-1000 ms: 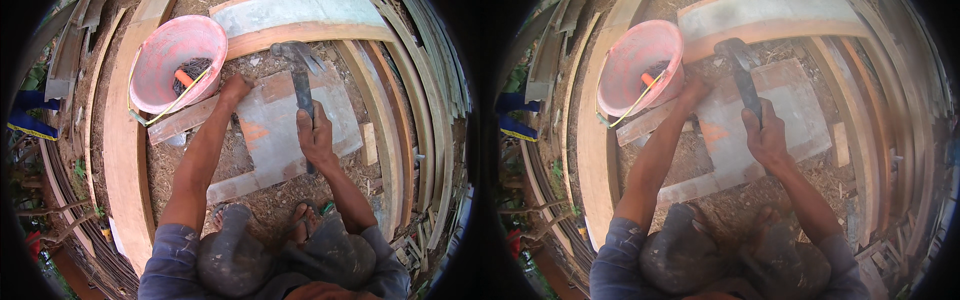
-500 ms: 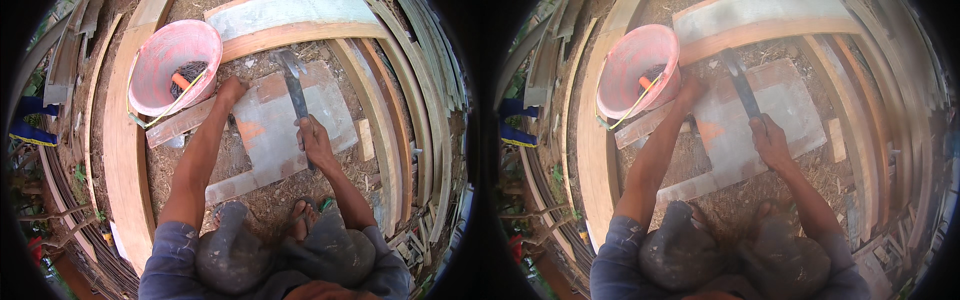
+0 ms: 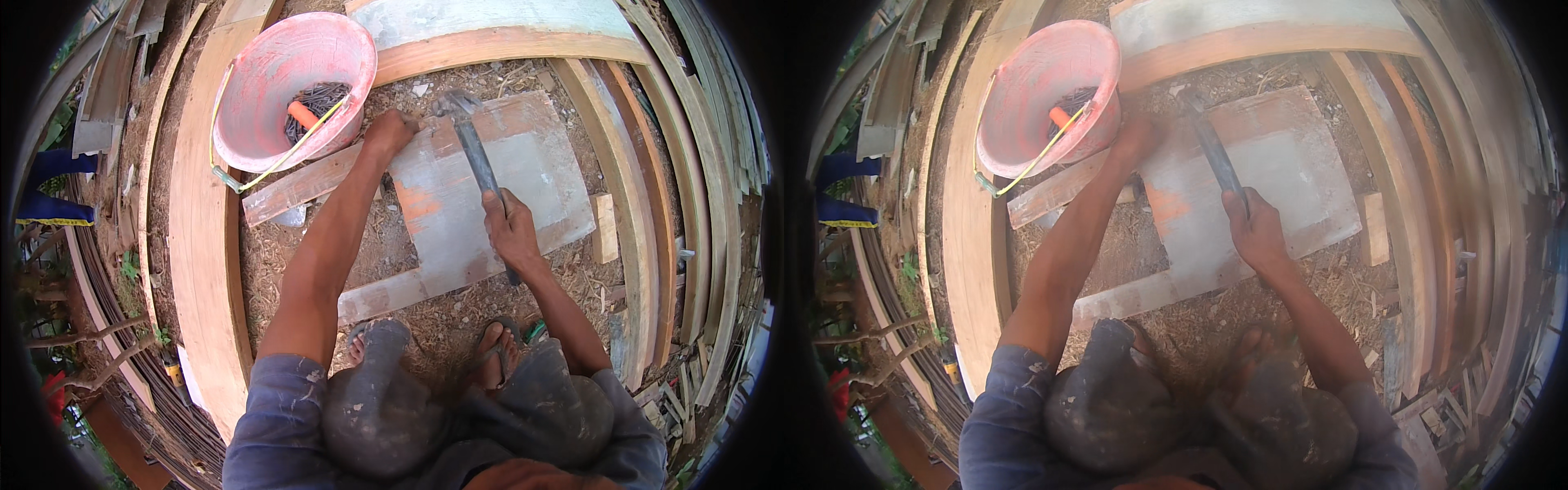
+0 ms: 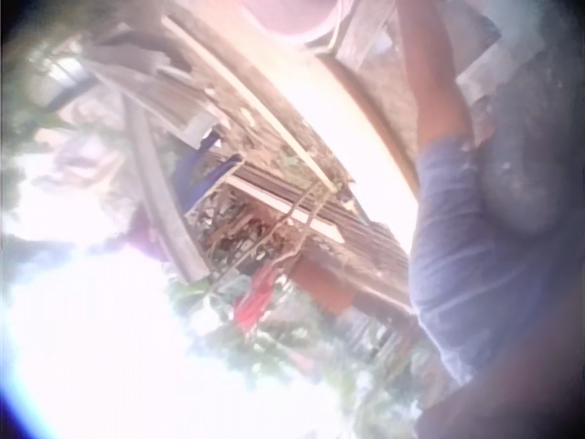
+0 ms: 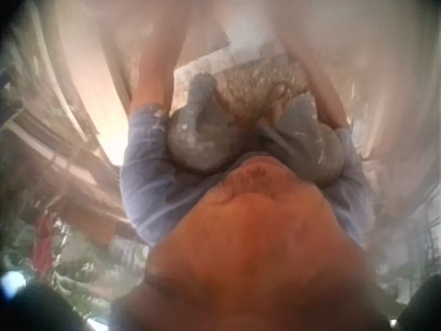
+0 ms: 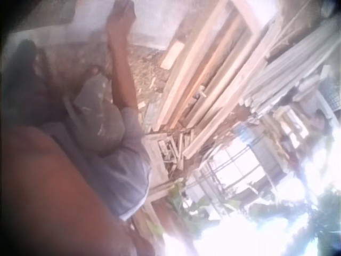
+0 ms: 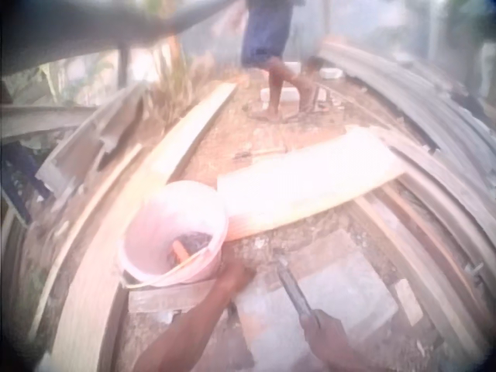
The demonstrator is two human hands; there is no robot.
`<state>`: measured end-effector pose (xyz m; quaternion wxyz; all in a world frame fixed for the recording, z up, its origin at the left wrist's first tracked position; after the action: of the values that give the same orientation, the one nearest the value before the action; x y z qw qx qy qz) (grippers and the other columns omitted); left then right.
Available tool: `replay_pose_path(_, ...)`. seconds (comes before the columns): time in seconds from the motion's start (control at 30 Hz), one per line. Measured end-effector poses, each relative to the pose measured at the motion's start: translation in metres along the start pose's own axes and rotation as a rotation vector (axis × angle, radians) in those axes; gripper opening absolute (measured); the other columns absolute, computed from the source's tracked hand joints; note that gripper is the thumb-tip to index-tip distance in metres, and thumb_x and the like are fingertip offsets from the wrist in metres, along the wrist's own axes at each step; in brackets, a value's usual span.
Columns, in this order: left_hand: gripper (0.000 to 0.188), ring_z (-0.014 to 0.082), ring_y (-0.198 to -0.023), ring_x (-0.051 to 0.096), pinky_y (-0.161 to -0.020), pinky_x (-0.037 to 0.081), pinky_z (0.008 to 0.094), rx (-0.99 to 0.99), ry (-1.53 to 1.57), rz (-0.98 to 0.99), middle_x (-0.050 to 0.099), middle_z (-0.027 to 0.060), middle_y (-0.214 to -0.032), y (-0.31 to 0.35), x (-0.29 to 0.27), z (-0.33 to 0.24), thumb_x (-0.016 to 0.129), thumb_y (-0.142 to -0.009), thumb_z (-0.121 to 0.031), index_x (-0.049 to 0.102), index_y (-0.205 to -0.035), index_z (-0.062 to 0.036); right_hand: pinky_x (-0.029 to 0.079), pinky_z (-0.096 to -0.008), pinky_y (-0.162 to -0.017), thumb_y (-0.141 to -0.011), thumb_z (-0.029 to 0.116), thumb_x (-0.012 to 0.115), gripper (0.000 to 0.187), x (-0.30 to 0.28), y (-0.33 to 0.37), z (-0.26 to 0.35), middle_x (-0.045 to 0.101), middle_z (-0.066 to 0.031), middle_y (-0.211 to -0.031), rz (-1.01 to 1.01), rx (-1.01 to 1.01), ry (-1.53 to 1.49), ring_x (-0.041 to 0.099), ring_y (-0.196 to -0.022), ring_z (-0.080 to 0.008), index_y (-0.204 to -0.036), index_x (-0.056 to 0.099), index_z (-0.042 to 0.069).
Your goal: The person assembles wooden planks by aligning them, hammering nails to join them, and then uses an angle grinder to cut a larger curved wooden piece. The person handles nails, a hammer, and the angle grinder to complete the assembly and cutting steps.
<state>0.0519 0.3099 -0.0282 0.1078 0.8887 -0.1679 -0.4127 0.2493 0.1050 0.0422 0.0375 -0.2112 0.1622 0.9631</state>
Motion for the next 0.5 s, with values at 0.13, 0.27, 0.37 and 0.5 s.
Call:
replay_pose_path(0.13, 0.033, 0.0334, -0.096, 0.069, -0.090, 0.050, 0.0406, 0.029, 0.020, -0.029, 0.073, 0.0165, -0.104, 0.002, 0.000, 0.004, 0.070, -0.085, -0.039, 0.077, -0.105, -0.0134, 0.038, -0.0254, -0.048, -0.104, 0.043, 0.045, 0.046, -0.024, 0.014, 0.059, 0.052, -0.0018, -0.063, -0.137, -0.400, -0.335, 0.048, -0.054, -0.0089, -0.088, 0.057, 0.002)
replay_pose_path(0.27, 0.034, 0.0332, -0.097, 0.069, -0.091, 0.050, 0.0398, -0.012, 0.012, 0.052, 0.072, 0.0170, -0.106, 0.002, -0.005, 0.000, 0.070, -0.085, -0.040, 0.077, -0.105, -0.0139, 0.044, -0.0327, -0.050, -0.102, 0.047, 0.049, 0.052, -0.020, 0.018, 0.038, 0.056, -0.0120, -0.063, -0.233, -0.463, -0.144, 0.056, -0.053, -0.0208, -0.084, 0.054, -0.001)
replay_pose_path(0.37, 0.036, 0.0335, -0.099, 0.069, -0.092, 0.049, 0.0396, 0.020, -0.011, 0.065, 0.072, 0.0191, -0.107, -0.007, -0.003, -0.007, 0.070, -0.085, -0.040, 0.076, -0.106, -0.0126, 0.048, -0.0428, -0.061, -0.100, 0.050, 0.051, 0.055, -0.005, -0.014, 0.010, 0.057, -0.0209, -0.064, -0.010, 0.004, 0.349, 0.062, -0.061, -0.0309, -0.087, 0.058, -0.004)
replay_pose_path(0.5, 0.039, 0.0346, -0.100, 0.069, -0.092, 0.050, 0.0401, 0.062, 0.020, 0.042, 0.071, 0.0225, -0.106, 0.004, 0.020, 0.024, 0.070, -0.085, -0.041, 0.076, -0.107, -0.0098, 0.044, -0.0353, -0.056, -0.100, 0.055, 0.049, 0.059, -0.016, -0.004, 0.035, 0.053, -0.0113, -0.060, -0.069, -0.087, -0.031, 0.057, -0.059, -0.0202, -0.083, 0.055, -0.001)
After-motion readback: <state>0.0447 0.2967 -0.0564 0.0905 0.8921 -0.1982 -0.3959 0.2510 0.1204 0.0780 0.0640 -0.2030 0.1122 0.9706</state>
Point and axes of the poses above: each hand's wrist, its own y-axis away from the middle knuckle, its own x-axis out of the palm, z = x × y, the point moved 1 cm from there along -y, towards the middle knuckle
